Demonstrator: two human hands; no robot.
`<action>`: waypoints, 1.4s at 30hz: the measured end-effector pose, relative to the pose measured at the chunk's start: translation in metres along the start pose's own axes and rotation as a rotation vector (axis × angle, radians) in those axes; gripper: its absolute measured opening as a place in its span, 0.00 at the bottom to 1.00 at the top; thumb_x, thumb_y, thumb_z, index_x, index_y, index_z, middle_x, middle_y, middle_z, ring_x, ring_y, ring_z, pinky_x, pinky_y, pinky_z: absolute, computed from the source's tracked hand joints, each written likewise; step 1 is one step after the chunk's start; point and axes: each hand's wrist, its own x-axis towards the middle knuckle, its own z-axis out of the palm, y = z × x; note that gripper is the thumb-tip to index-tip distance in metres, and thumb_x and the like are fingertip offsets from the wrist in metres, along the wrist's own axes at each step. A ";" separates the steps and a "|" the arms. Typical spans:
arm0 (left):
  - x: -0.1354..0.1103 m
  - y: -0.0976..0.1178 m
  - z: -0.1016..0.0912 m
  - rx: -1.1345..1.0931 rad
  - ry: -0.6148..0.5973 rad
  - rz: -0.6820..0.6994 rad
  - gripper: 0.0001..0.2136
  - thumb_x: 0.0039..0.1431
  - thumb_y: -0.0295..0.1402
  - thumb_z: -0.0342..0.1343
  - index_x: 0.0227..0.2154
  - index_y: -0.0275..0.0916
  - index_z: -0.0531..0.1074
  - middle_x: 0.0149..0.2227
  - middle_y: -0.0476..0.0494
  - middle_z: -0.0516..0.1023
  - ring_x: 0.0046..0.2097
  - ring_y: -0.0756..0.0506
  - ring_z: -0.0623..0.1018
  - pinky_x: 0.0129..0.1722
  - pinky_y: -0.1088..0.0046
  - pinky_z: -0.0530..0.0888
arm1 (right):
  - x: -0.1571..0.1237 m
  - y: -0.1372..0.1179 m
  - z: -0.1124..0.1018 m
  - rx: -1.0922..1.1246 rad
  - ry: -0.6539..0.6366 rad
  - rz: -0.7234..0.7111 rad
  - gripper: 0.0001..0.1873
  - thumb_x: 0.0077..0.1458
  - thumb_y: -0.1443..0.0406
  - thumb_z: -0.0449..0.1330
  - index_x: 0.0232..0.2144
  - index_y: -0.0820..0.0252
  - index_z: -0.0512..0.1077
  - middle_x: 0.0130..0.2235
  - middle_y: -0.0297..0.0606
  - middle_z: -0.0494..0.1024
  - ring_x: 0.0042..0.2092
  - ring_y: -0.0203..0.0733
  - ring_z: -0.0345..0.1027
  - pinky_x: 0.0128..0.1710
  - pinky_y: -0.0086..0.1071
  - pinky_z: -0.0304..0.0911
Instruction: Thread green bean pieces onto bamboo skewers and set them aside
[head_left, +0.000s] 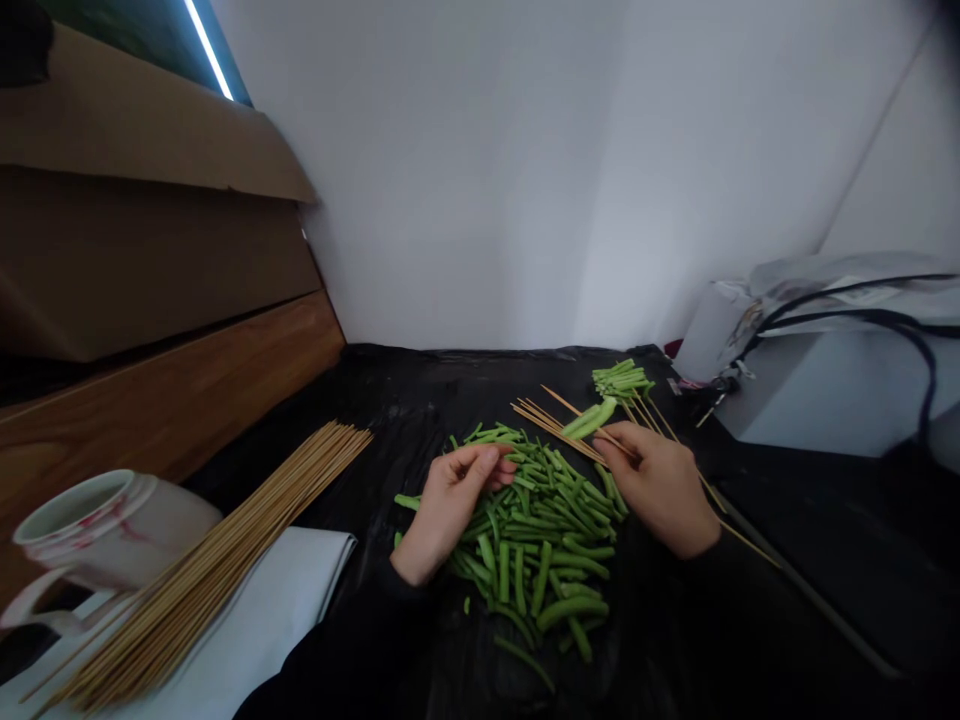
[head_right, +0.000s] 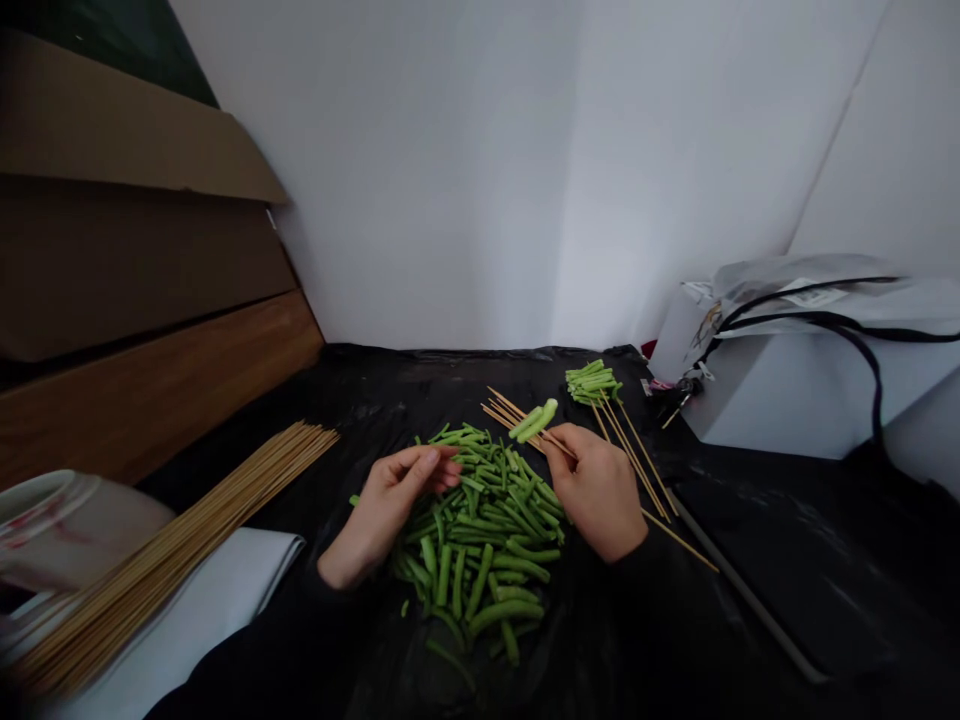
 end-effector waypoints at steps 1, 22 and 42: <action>0.000 0.000 0.000 0.005 -0.001 -0.001 0.19 0.55 0.46 0.59 0.38 0.33 0.80 0.33 0.37 0.82 0.34 0.45 0.79 0.36 0.70 0.74 | 0.002 0.004 -0.002 -0.027 -0.049 0.031 0.13 0.60 0.57 0.55 0.28 0.56 0.73 0.26 0.31 0.75 0.27 0.35 0.66 0.29 0.29 0.54; -0.001 0.001 0.001 0.004 0.015 -0.041 0.18 0.55 0.46 0.58 0.33 0.33 0.79 0.29 0.40 0.80 0.31 0.47 0.77 0.33 0.72 0.71 | 0.002 0.032 0.010 -0.461 -0.578 0.194 0.12 0.60 0.61 0.52 0.30 0.57 0.74 0.31 0.41 0.78 0.35 0.41 0.72 0.31 0.30 0.51; -0.001 0.001 0.000 -0.008 0.003 -0.026 0.16 0.53 0.44 0.61 0.32 0.34 0.80 0.29 0.40 0.81 0.30 0.47 0.77 0.34 0.71 0.72 | 0.004 0.021 0.006 0.033 -0.435 0.169 0.10 0.55 0.62 0.56 0.36 0.56 0.75 0.34 0.36 0.80 0.36 0.40 0.73 0.34 0.29 0.61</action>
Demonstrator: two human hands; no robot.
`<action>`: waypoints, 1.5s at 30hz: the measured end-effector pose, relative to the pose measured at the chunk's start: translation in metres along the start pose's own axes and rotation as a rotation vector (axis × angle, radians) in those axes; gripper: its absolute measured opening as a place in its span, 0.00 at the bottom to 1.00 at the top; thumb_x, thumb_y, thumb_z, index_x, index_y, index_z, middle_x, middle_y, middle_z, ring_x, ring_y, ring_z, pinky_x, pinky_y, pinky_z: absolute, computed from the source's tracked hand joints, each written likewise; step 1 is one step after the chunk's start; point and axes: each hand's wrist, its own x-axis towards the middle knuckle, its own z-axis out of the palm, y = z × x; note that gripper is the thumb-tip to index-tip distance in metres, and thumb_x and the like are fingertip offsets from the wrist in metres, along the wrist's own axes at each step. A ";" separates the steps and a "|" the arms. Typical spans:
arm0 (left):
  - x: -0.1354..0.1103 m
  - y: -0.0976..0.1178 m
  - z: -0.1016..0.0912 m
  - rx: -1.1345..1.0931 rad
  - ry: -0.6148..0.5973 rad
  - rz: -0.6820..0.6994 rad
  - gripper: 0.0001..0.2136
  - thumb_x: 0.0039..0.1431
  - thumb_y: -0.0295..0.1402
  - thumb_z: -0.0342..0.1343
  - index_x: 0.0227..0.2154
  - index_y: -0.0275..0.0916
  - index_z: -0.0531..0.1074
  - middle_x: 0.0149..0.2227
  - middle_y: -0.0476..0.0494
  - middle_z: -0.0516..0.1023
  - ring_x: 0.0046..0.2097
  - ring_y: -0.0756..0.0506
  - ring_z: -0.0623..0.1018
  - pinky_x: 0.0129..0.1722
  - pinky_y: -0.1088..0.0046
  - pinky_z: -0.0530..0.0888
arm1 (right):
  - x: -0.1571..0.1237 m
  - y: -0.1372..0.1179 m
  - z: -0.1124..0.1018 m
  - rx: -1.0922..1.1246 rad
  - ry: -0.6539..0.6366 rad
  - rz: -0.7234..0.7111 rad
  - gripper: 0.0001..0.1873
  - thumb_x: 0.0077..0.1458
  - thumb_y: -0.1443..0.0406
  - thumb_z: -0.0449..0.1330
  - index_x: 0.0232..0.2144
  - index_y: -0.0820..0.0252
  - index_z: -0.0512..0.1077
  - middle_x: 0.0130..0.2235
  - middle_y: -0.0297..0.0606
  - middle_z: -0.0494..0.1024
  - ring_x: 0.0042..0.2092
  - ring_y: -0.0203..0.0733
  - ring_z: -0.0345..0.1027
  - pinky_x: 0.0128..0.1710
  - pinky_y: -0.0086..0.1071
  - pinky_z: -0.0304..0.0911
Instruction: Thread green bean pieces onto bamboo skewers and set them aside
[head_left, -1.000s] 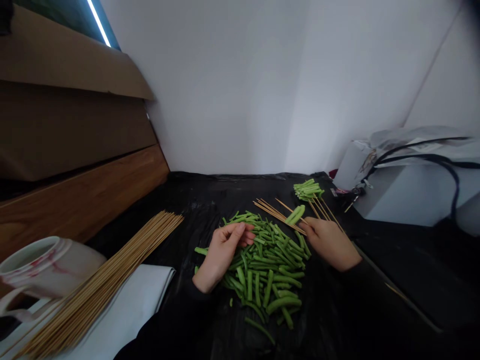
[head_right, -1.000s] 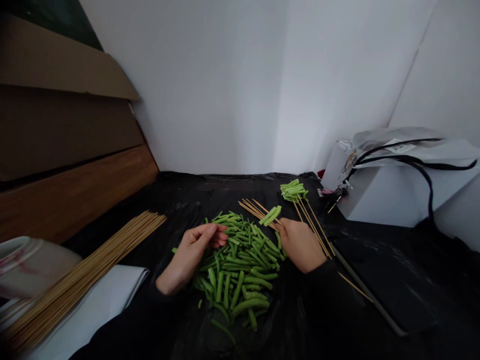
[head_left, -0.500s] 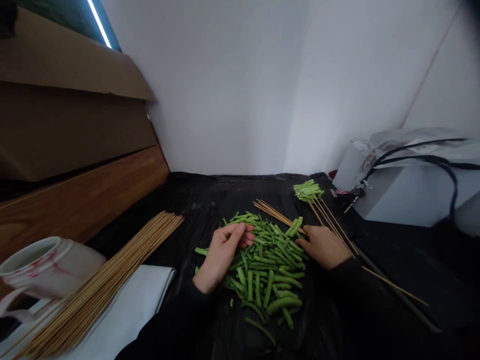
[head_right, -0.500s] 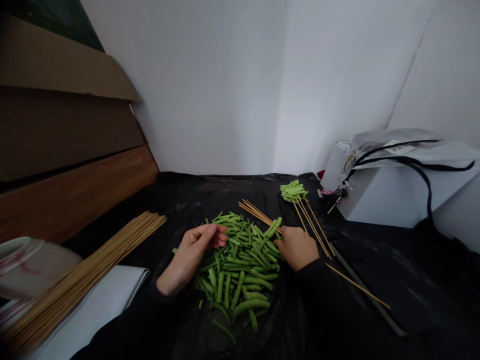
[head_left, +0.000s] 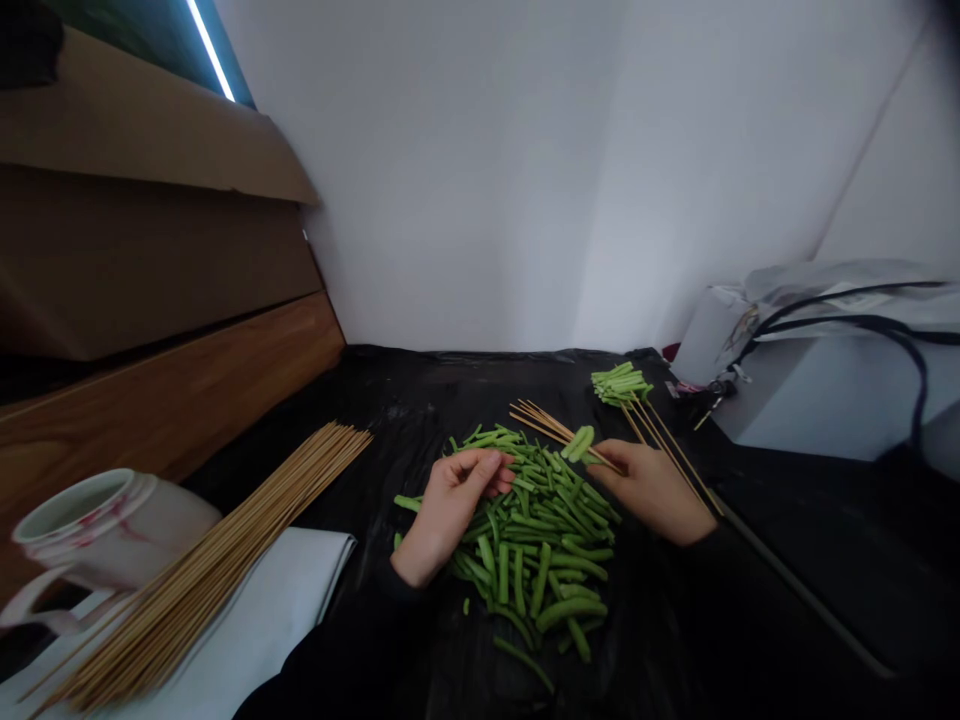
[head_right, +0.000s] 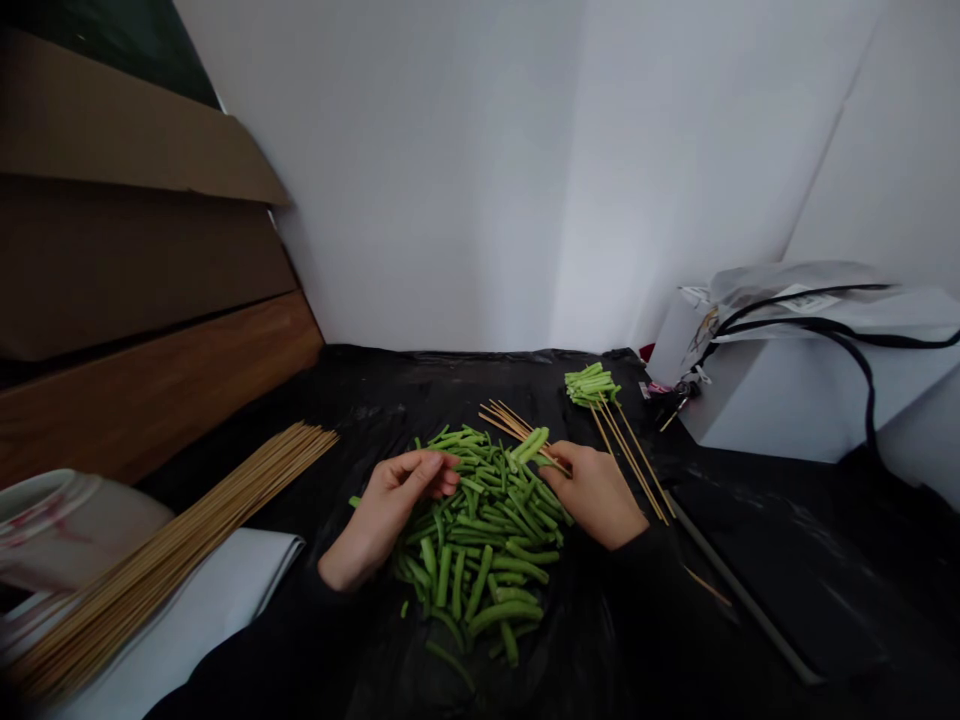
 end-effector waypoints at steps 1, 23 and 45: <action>0.000 0.000 0.000 0.003 0.000 -0.001 0.15 0.52 0.43 0.62 0.32 0.34 0.81 0.29 0.40 0.81 0.30 0.47 0.77 0.35 0.71 0.73 | -0.001 -0.004 0.001 0.167 -0.022 -0.025 0.11 0.54 0.60 0.56 0.36 0.56 0.75 0.35 0.35 0.80 0.37 0.40 0.73 0.35 0.29 0.63; -0.002 0.003 0.004 -0.055 -0.015 0.032 0.12 0.48 0.39 0.66 0.31 0.35 0.78 0.27 0.47 0.77 0.26 0.50 0.73 0.28 0.75 0.69 | -0.018 -0.053 0.020 0.512 -0.027 -0.103 0.13 0.54 0.57 0.57 0.32 0.58 0.77 0.29 0.35 0.79 0.31 0.38 0.72 0.30 0.30 0.66; 0.004 0.002 -0.008 -0.316 0.046 -0.038 0.11 0.48 0.36 0.67 0.35 0.36 0.78 0.37 0.44 0.79 0.35 0.52 0.74 0.39 0.76 0.70 | -0.025 -0.052 0.021 0.235 0.198 -0.322 0.13 0.63 0.61 0.49 0.37 0.57 0.73 0.29 0.33 0.75 0.31 0.37 0.69 0.35 0.29 0.61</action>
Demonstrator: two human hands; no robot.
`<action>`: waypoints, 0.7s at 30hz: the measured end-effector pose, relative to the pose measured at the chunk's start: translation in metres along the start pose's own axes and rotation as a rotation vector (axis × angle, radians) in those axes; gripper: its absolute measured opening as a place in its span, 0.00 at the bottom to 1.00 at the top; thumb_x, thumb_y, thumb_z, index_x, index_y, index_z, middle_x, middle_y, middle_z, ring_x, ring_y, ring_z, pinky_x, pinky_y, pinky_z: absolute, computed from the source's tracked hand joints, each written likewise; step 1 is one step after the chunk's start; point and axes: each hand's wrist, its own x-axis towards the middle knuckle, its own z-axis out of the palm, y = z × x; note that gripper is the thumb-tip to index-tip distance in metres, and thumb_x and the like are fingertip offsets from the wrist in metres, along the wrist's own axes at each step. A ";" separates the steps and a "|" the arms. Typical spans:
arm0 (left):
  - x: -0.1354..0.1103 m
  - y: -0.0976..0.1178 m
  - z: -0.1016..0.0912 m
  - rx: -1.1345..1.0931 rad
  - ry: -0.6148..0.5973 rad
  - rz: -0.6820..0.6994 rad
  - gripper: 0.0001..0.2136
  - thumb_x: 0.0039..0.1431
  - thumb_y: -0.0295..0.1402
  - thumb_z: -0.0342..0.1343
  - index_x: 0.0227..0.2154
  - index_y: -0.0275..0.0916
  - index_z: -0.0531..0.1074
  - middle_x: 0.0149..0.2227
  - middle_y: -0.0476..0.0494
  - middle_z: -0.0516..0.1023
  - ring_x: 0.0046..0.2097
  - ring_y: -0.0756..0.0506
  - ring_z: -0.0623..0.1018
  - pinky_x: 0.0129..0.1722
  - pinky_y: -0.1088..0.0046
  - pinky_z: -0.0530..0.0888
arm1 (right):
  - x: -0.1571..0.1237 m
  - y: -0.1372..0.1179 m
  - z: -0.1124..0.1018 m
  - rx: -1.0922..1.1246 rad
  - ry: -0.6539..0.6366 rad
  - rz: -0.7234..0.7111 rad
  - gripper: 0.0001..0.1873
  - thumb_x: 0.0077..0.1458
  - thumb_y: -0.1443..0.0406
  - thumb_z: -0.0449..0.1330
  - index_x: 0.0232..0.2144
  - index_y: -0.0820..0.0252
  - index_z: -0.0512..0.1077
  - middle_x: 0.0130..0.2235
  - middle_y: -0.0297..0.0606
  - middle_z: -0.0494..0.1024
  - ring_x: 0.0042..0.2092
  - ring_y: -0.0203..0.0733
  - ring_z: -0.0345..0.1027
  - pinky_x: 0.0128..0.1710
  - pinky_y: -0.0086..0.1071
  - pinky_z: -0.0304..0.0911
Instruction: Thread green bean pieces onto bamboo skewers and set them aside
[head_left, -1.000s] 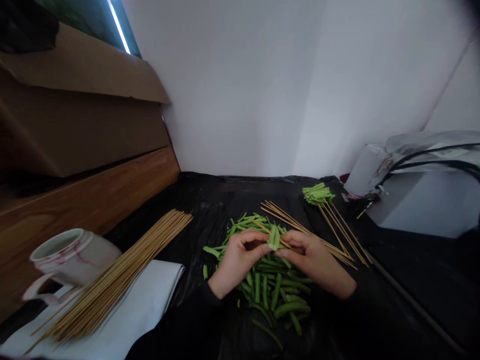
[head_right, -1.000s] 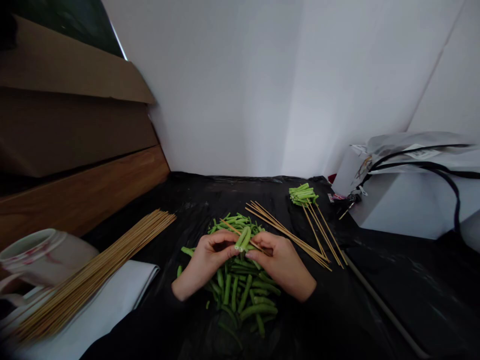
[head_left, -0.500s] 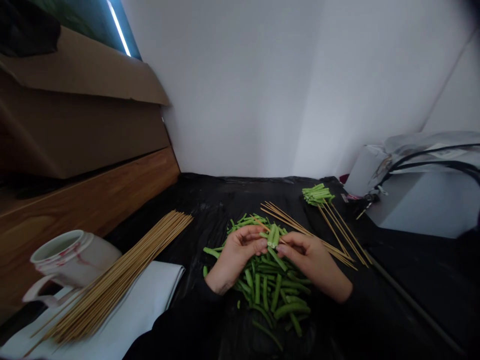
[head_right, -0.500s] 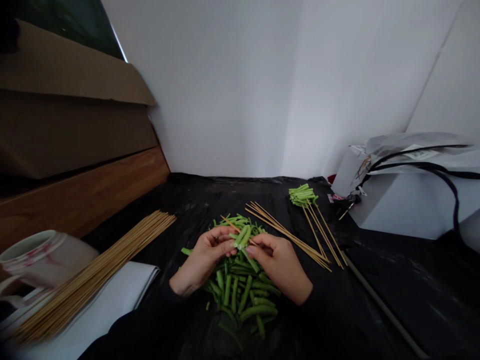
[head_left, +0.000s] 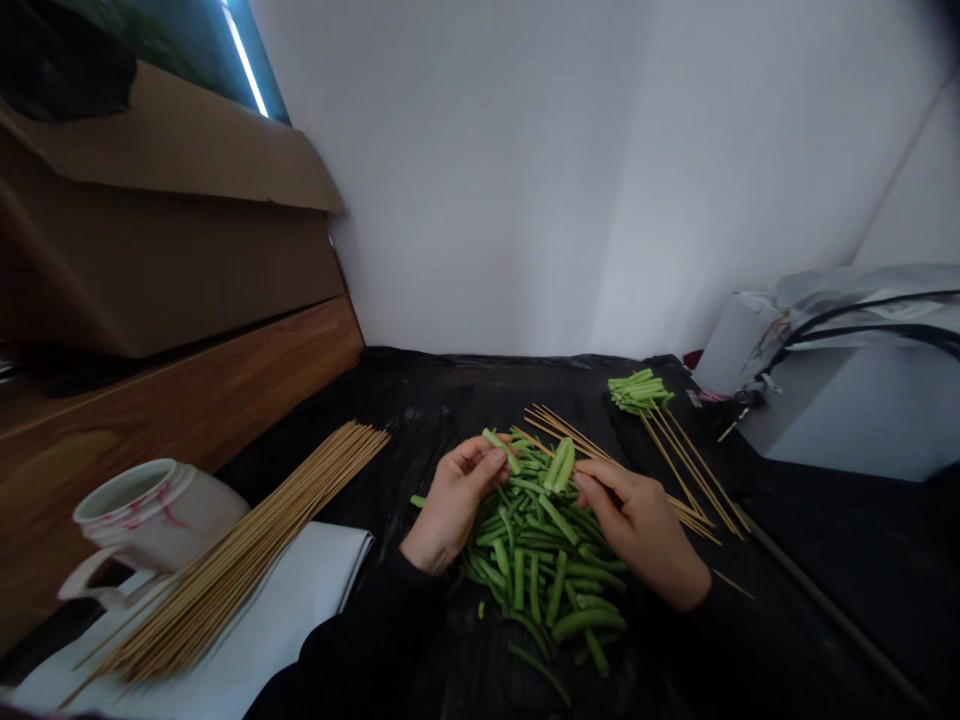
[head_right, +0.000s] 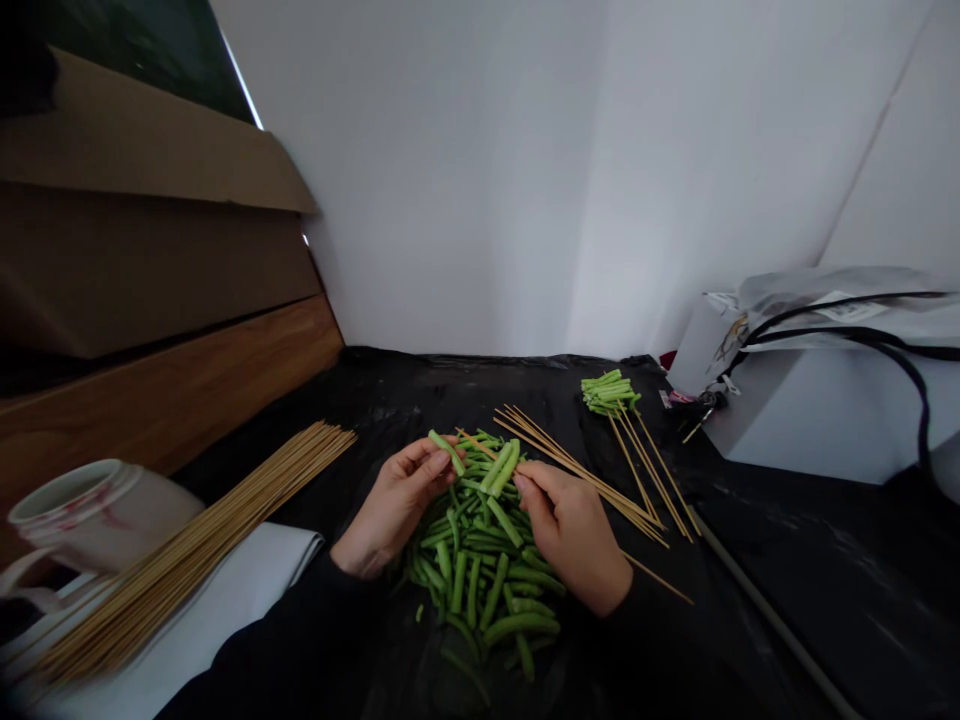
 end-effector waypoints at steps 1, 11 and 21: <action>0.001 0.000 -0.001 -0.018 0.017 -0.009 0.13 0.48 0.35 0.67 0.36 0.36 0.78 0.38 0.44 0.79 0.35 0.52 0.74 0.40 0.76 0.70 | -0.001 0.000 0.001 -0.012 -0.002 -0.017 0.13 0.63 0.62 0.49 0.38 0.57 0.73 0.30 0.34 0.76 0.33 0.37 0.70 0.36 0.29 0.62; 0.003 -0.001 -0.006 -0.075 0.058 -0.040 0.15 0.46 0.33 0.69 0.39 0.36 0.79 0.35 0.43 0.80 0.38 0.49 0.77 0.41 0.74 0.73 | -0.004 0.002 0.006 -0.074 -0.071 -0.080 0.13 0.64 0.64 0.48 0.41 0.55 0.73 0.40 0.36 0.79 0.41 0.38 0.73 0.42 0.30 0.63; 0.005 0.001 -0.002 -0.203 0.098 -0.040 0.15 0.41 0.30 0.71 0.35 0.33 0.81 0.33 0.44 0.82 0.34 0.51 0.77 0.37 0.78 0.72 | -0.005 0.005 0.008 -0.117 -0.058 -0.106 0.13 0.64 0.63 0.48 0.39 0.56 0.72 0.38 0.36 0.79 0.40 0.39 0.73 0.43 0.32 0.65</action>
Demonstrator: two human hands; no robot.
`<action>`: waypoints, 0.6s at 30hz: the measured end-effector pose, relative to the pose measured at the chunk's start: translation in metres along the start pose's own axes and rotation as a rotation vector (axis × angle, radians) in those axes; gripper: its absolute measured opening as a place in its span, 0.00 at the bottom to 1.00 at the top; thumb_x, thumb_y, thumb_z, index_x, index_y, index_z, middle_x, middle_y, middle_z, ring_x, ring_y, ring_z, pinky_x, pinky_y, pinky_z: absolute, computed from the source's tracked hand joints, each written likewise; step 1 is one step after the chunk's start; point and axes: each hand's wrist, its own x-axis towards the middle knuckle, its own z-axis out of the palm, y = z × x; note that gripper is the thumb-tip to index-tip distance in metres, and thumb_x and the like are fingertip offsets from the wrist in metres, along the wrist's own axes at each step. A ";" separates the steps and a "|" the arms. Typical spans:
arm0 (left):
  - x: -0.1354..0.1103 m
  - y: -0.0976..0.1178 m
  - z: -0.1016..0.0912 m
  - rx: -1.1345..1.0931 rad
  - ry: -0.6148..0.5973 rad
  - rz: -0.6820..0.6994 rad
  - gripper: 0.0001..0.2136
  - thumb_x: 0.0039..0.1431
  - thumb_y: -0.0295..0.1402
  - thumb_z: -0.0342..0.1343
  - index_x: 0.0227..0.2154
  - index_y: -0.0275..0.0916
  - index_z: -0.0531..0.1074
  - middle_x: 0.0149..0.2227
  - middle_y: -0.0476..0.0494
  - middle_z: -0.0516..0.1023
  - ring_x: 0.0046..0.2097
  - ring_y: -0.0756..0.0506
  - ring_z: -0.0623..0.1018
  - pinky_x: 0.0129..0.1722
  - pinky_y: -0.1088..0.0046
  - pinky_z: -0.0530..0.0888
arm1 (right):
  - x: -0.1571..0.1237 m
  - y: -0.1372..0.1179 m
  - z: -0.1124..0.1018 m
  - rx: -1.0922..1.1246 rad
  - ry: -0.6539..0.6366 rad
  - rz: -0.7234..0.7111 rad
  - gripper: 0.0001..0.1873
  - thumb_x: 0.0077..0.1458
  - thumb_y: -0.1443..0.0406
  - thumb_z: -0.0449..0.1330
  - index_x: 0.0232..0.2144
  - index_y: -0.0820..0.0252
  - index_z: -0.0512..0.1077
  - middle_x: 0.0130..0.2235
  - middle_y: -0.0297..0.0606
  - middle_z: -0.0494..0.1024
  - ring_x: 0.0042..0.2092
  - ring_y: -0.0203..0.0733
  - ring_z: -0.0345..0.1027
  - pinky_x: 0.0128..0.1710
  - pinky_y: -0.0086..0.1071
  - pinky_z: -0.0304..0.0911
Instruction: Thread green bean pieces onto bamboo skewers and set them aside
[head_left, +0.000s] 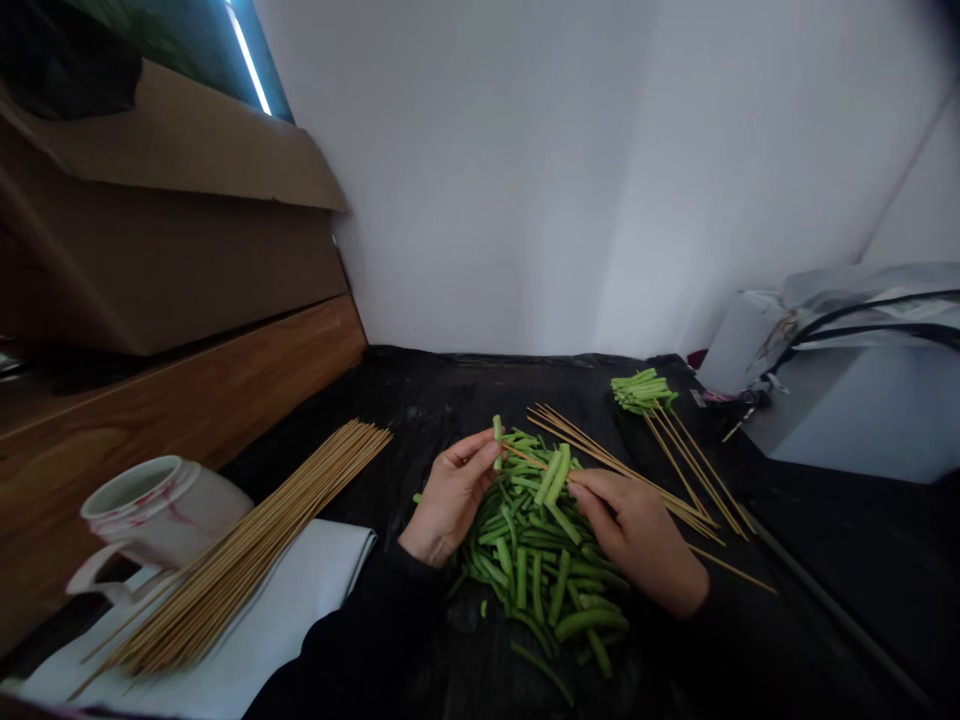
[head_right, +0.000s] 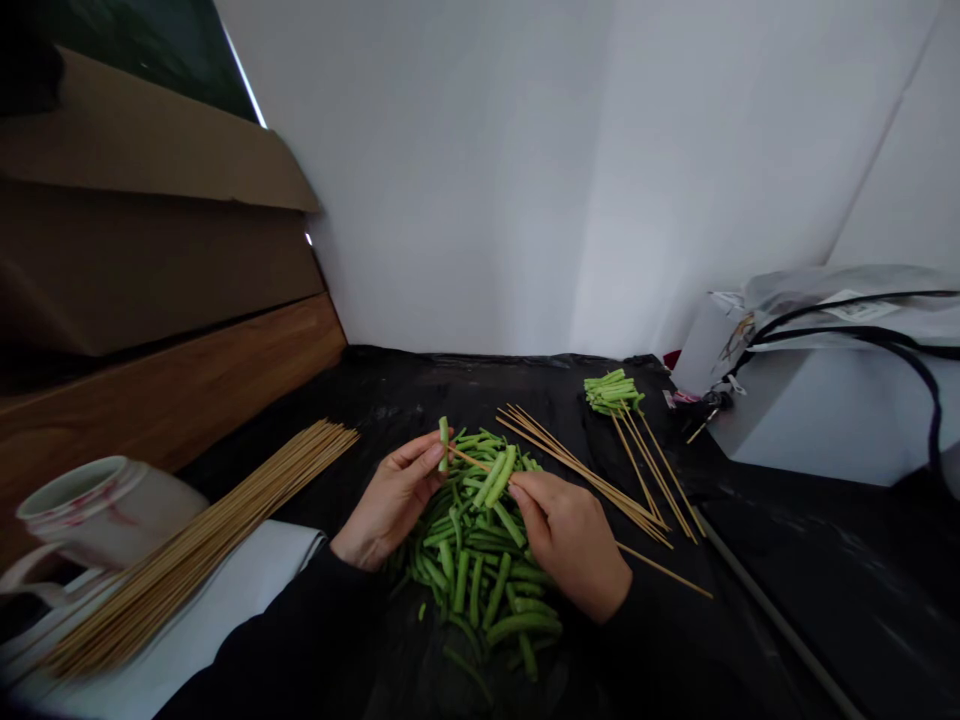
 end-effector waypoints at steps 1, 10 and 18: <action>0.000 0.000 0.000 -0.007 0.000 -0.003 0.14 0.41 0.30 0.71 0.35 0.33 0.81 0.33 0.44 0.82 0.34 0.52 0.77 0.36 0.78 0.72 | 0.000 0.000 0.000 -0.009 0.003 -0.005 0.13 0.64 0.64 0.48 0.38 0.56 0.72 0.38 0.37 0.79 0.40 0.39 0.73 0.43 0.32 0.65; 0.001 -0.002 -0.003 0.002 -0.015 -0.010 0.12 0.44 0.31 0.70 0.34 0.33 0.81 0.32 0.45 0.80 0.33 0.53 0.74 0.35 0.79 0.71 | 0.000 0.002 0.002 -0.046 0.013 -0.031 0.13 0.64 0.64 0.48 0.40 0.56 0.72 0.39 0.37 0.79 0.40 0.40 0.74 0.42 0.32 0.66; 0.002 -0.002 -0.005 -0.015 -0.024 -0.032 0.12 0.45 0.31 0.69 0.34 0.33 0.81 0.32 0.45 0.80 0.33 0.53 0.74 0.36 0.79 0.71 | -0.001 0.003 0.003 -0.053 0.003 -0.009 0.12 0.64 0.64 0.48 0.39 0.56 0.72 0.39 0.37 0.79 0.40 0.39 0.73 0.43 0.32 0.64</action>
